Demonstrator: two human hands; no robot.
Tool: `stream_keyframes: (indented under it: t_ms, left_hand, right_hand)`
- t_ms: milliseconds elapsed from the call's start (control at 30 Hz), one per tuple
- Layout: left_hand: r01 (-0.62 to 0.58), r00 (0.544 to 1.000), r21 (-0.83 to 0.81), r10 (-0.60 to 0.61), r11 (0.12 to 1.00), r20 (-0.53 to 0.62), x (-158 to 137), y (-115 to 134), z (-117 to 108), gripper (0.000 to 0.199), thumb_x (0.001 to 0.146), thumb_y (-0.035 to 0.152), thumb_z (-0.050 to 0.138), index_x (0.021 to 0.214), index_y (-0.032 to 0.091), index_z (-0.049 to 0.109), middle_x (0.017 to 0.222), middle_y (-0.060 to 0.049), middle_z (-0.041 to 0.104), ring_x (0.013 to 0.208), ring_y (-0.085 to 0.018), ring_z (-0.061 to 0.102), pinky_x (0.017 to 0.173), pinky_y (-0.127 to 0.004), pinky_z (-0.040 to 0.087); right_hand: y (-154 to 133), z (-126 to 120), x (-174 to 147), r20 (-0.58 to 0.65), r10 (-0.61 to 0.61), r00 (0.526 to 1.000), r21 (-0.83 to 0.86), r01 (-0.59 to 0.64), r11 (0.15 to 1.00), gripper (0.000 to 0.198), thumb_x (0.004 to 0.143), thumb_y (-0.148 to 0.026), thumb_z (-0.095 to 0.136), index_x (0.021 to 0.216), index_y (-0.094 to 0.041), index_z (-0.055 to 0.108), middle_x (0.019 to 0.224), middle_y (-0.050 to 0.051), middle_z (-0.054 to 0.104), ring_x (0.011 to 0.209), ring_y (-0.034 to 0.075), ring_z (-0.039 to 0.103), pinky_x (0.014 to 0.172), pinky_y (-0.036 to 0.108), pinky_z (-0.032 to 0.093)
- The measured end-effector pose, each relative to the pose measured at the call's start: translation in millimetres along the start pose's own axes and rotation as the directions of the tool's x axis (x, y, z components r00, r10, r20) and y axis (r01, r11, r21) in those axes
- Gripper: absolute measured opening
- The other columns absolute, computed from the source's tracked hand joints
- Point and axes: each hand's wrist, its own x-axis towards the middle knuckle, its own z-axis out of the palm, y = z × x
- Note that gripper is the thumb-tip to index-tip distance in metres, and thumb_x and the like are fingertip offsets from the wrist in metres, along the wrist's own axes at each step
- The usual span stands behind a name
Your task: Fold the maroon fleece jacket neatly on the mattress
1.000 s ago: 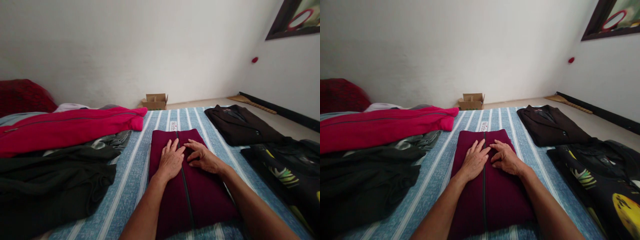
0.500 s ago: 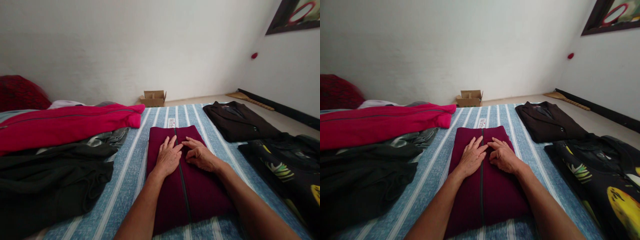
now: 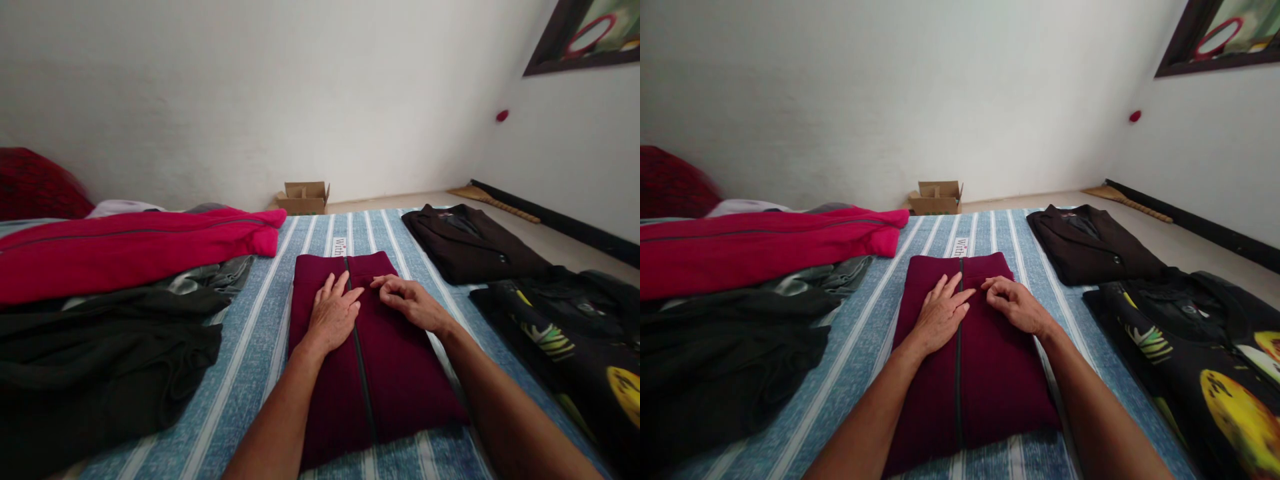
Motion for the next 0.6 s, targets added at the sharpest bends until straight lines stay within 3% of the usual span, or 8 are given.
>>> stream_keyframes:
  t_ms: [133,267,400,500,600]
  left_hand:
    - [-0.001,1.0,0.006,0.001,1.0,-0.015,0,0,1,0.04,0.089,0.029,0.041,0.127,0.033,0.052,0.151,-0.001,0.025,0.138,-0.031,0.016,0.107,-0.051,0.025]
    - [0.002,1.0,0.007,-0.002,1.0,-0.031,0,0,2,0.039,0.09,0.03,0.041,0.126,0.034,0.053,0.151,-0.001,0.026,0.138,-0.03,0.017,0.107,-0.05,0.026]
    - [0.012,0.999,0.007,-0.012,1.0,-0.03,1,0,3,0.038,0.089,0.032,0.041,0.125,0.034,0.054,0.15,0.0,0.028,0.138,-0.03,0.018,0.107,-0.05,0.026]
    - [0.006,0.999,0.007,-0.006,1.0,-0.034,3,0,3,0.038,0.089,0.033,0.042,0.125,0.034,0.054,0.149,0.0,0.03,0.138,-0.03,0.019,0.106,-0.049,0.026]
    - [-0.004,0.999,0.009,0.005,1.0,-0.043,5,0,3,0.039,0.089,0.032,0.041,0.126,0.033,0.054,0.15,-0.001,0.029,0.138,-0.031,0.02,0.106,-0.049,0.027]
  right_hand:
    - [-15,-7,-6,-0.068,0.078,0.995,0.149,-0.067,0.986,0.028,0.086,-0.042,0.055,0.074,-0.017,0.055,0.104,0.007,0.063,0.102,0.021,0.054,0.091,0.036,0.039]
    - [-41,-8,-29,-0.062,0.082,0.995,0.179,-0.07,0.981,0.026,0.086,-0.042,0.056,0.079,-0.017,0.059,0.098,0.006,0.064,0.094,0.019,0.056,0.085,0.032,0.04]
    - [-73,3,-74,0.165,0.086,0.983,0.185,-0.117,0.976,0.027,0.087,-0.041,0.056,0.078,-0.016,0.062,0.09,0.007,0.064,0.089,0.019,0.058,0.081,0.032,0.042]
    - [-93,14,-115,0.358,0.096,0.929,0.198,-0.176,0.964,0.028,0.086,-0.041,0.056,0.08,-0.015,0.064,0.085,0.008,0.064,0.081,0.017,0.059,0.075,0.029,0.044]
    - [-104,17,-163,0.43,0.198,0.881,0.121,-0.273,0.954,0.03,0.085,-0.044,0.055,0.076,-0.017,0.065,0.08,0.007,0.064,0.075,0.015,0.059,0.069,0.026,0.044]
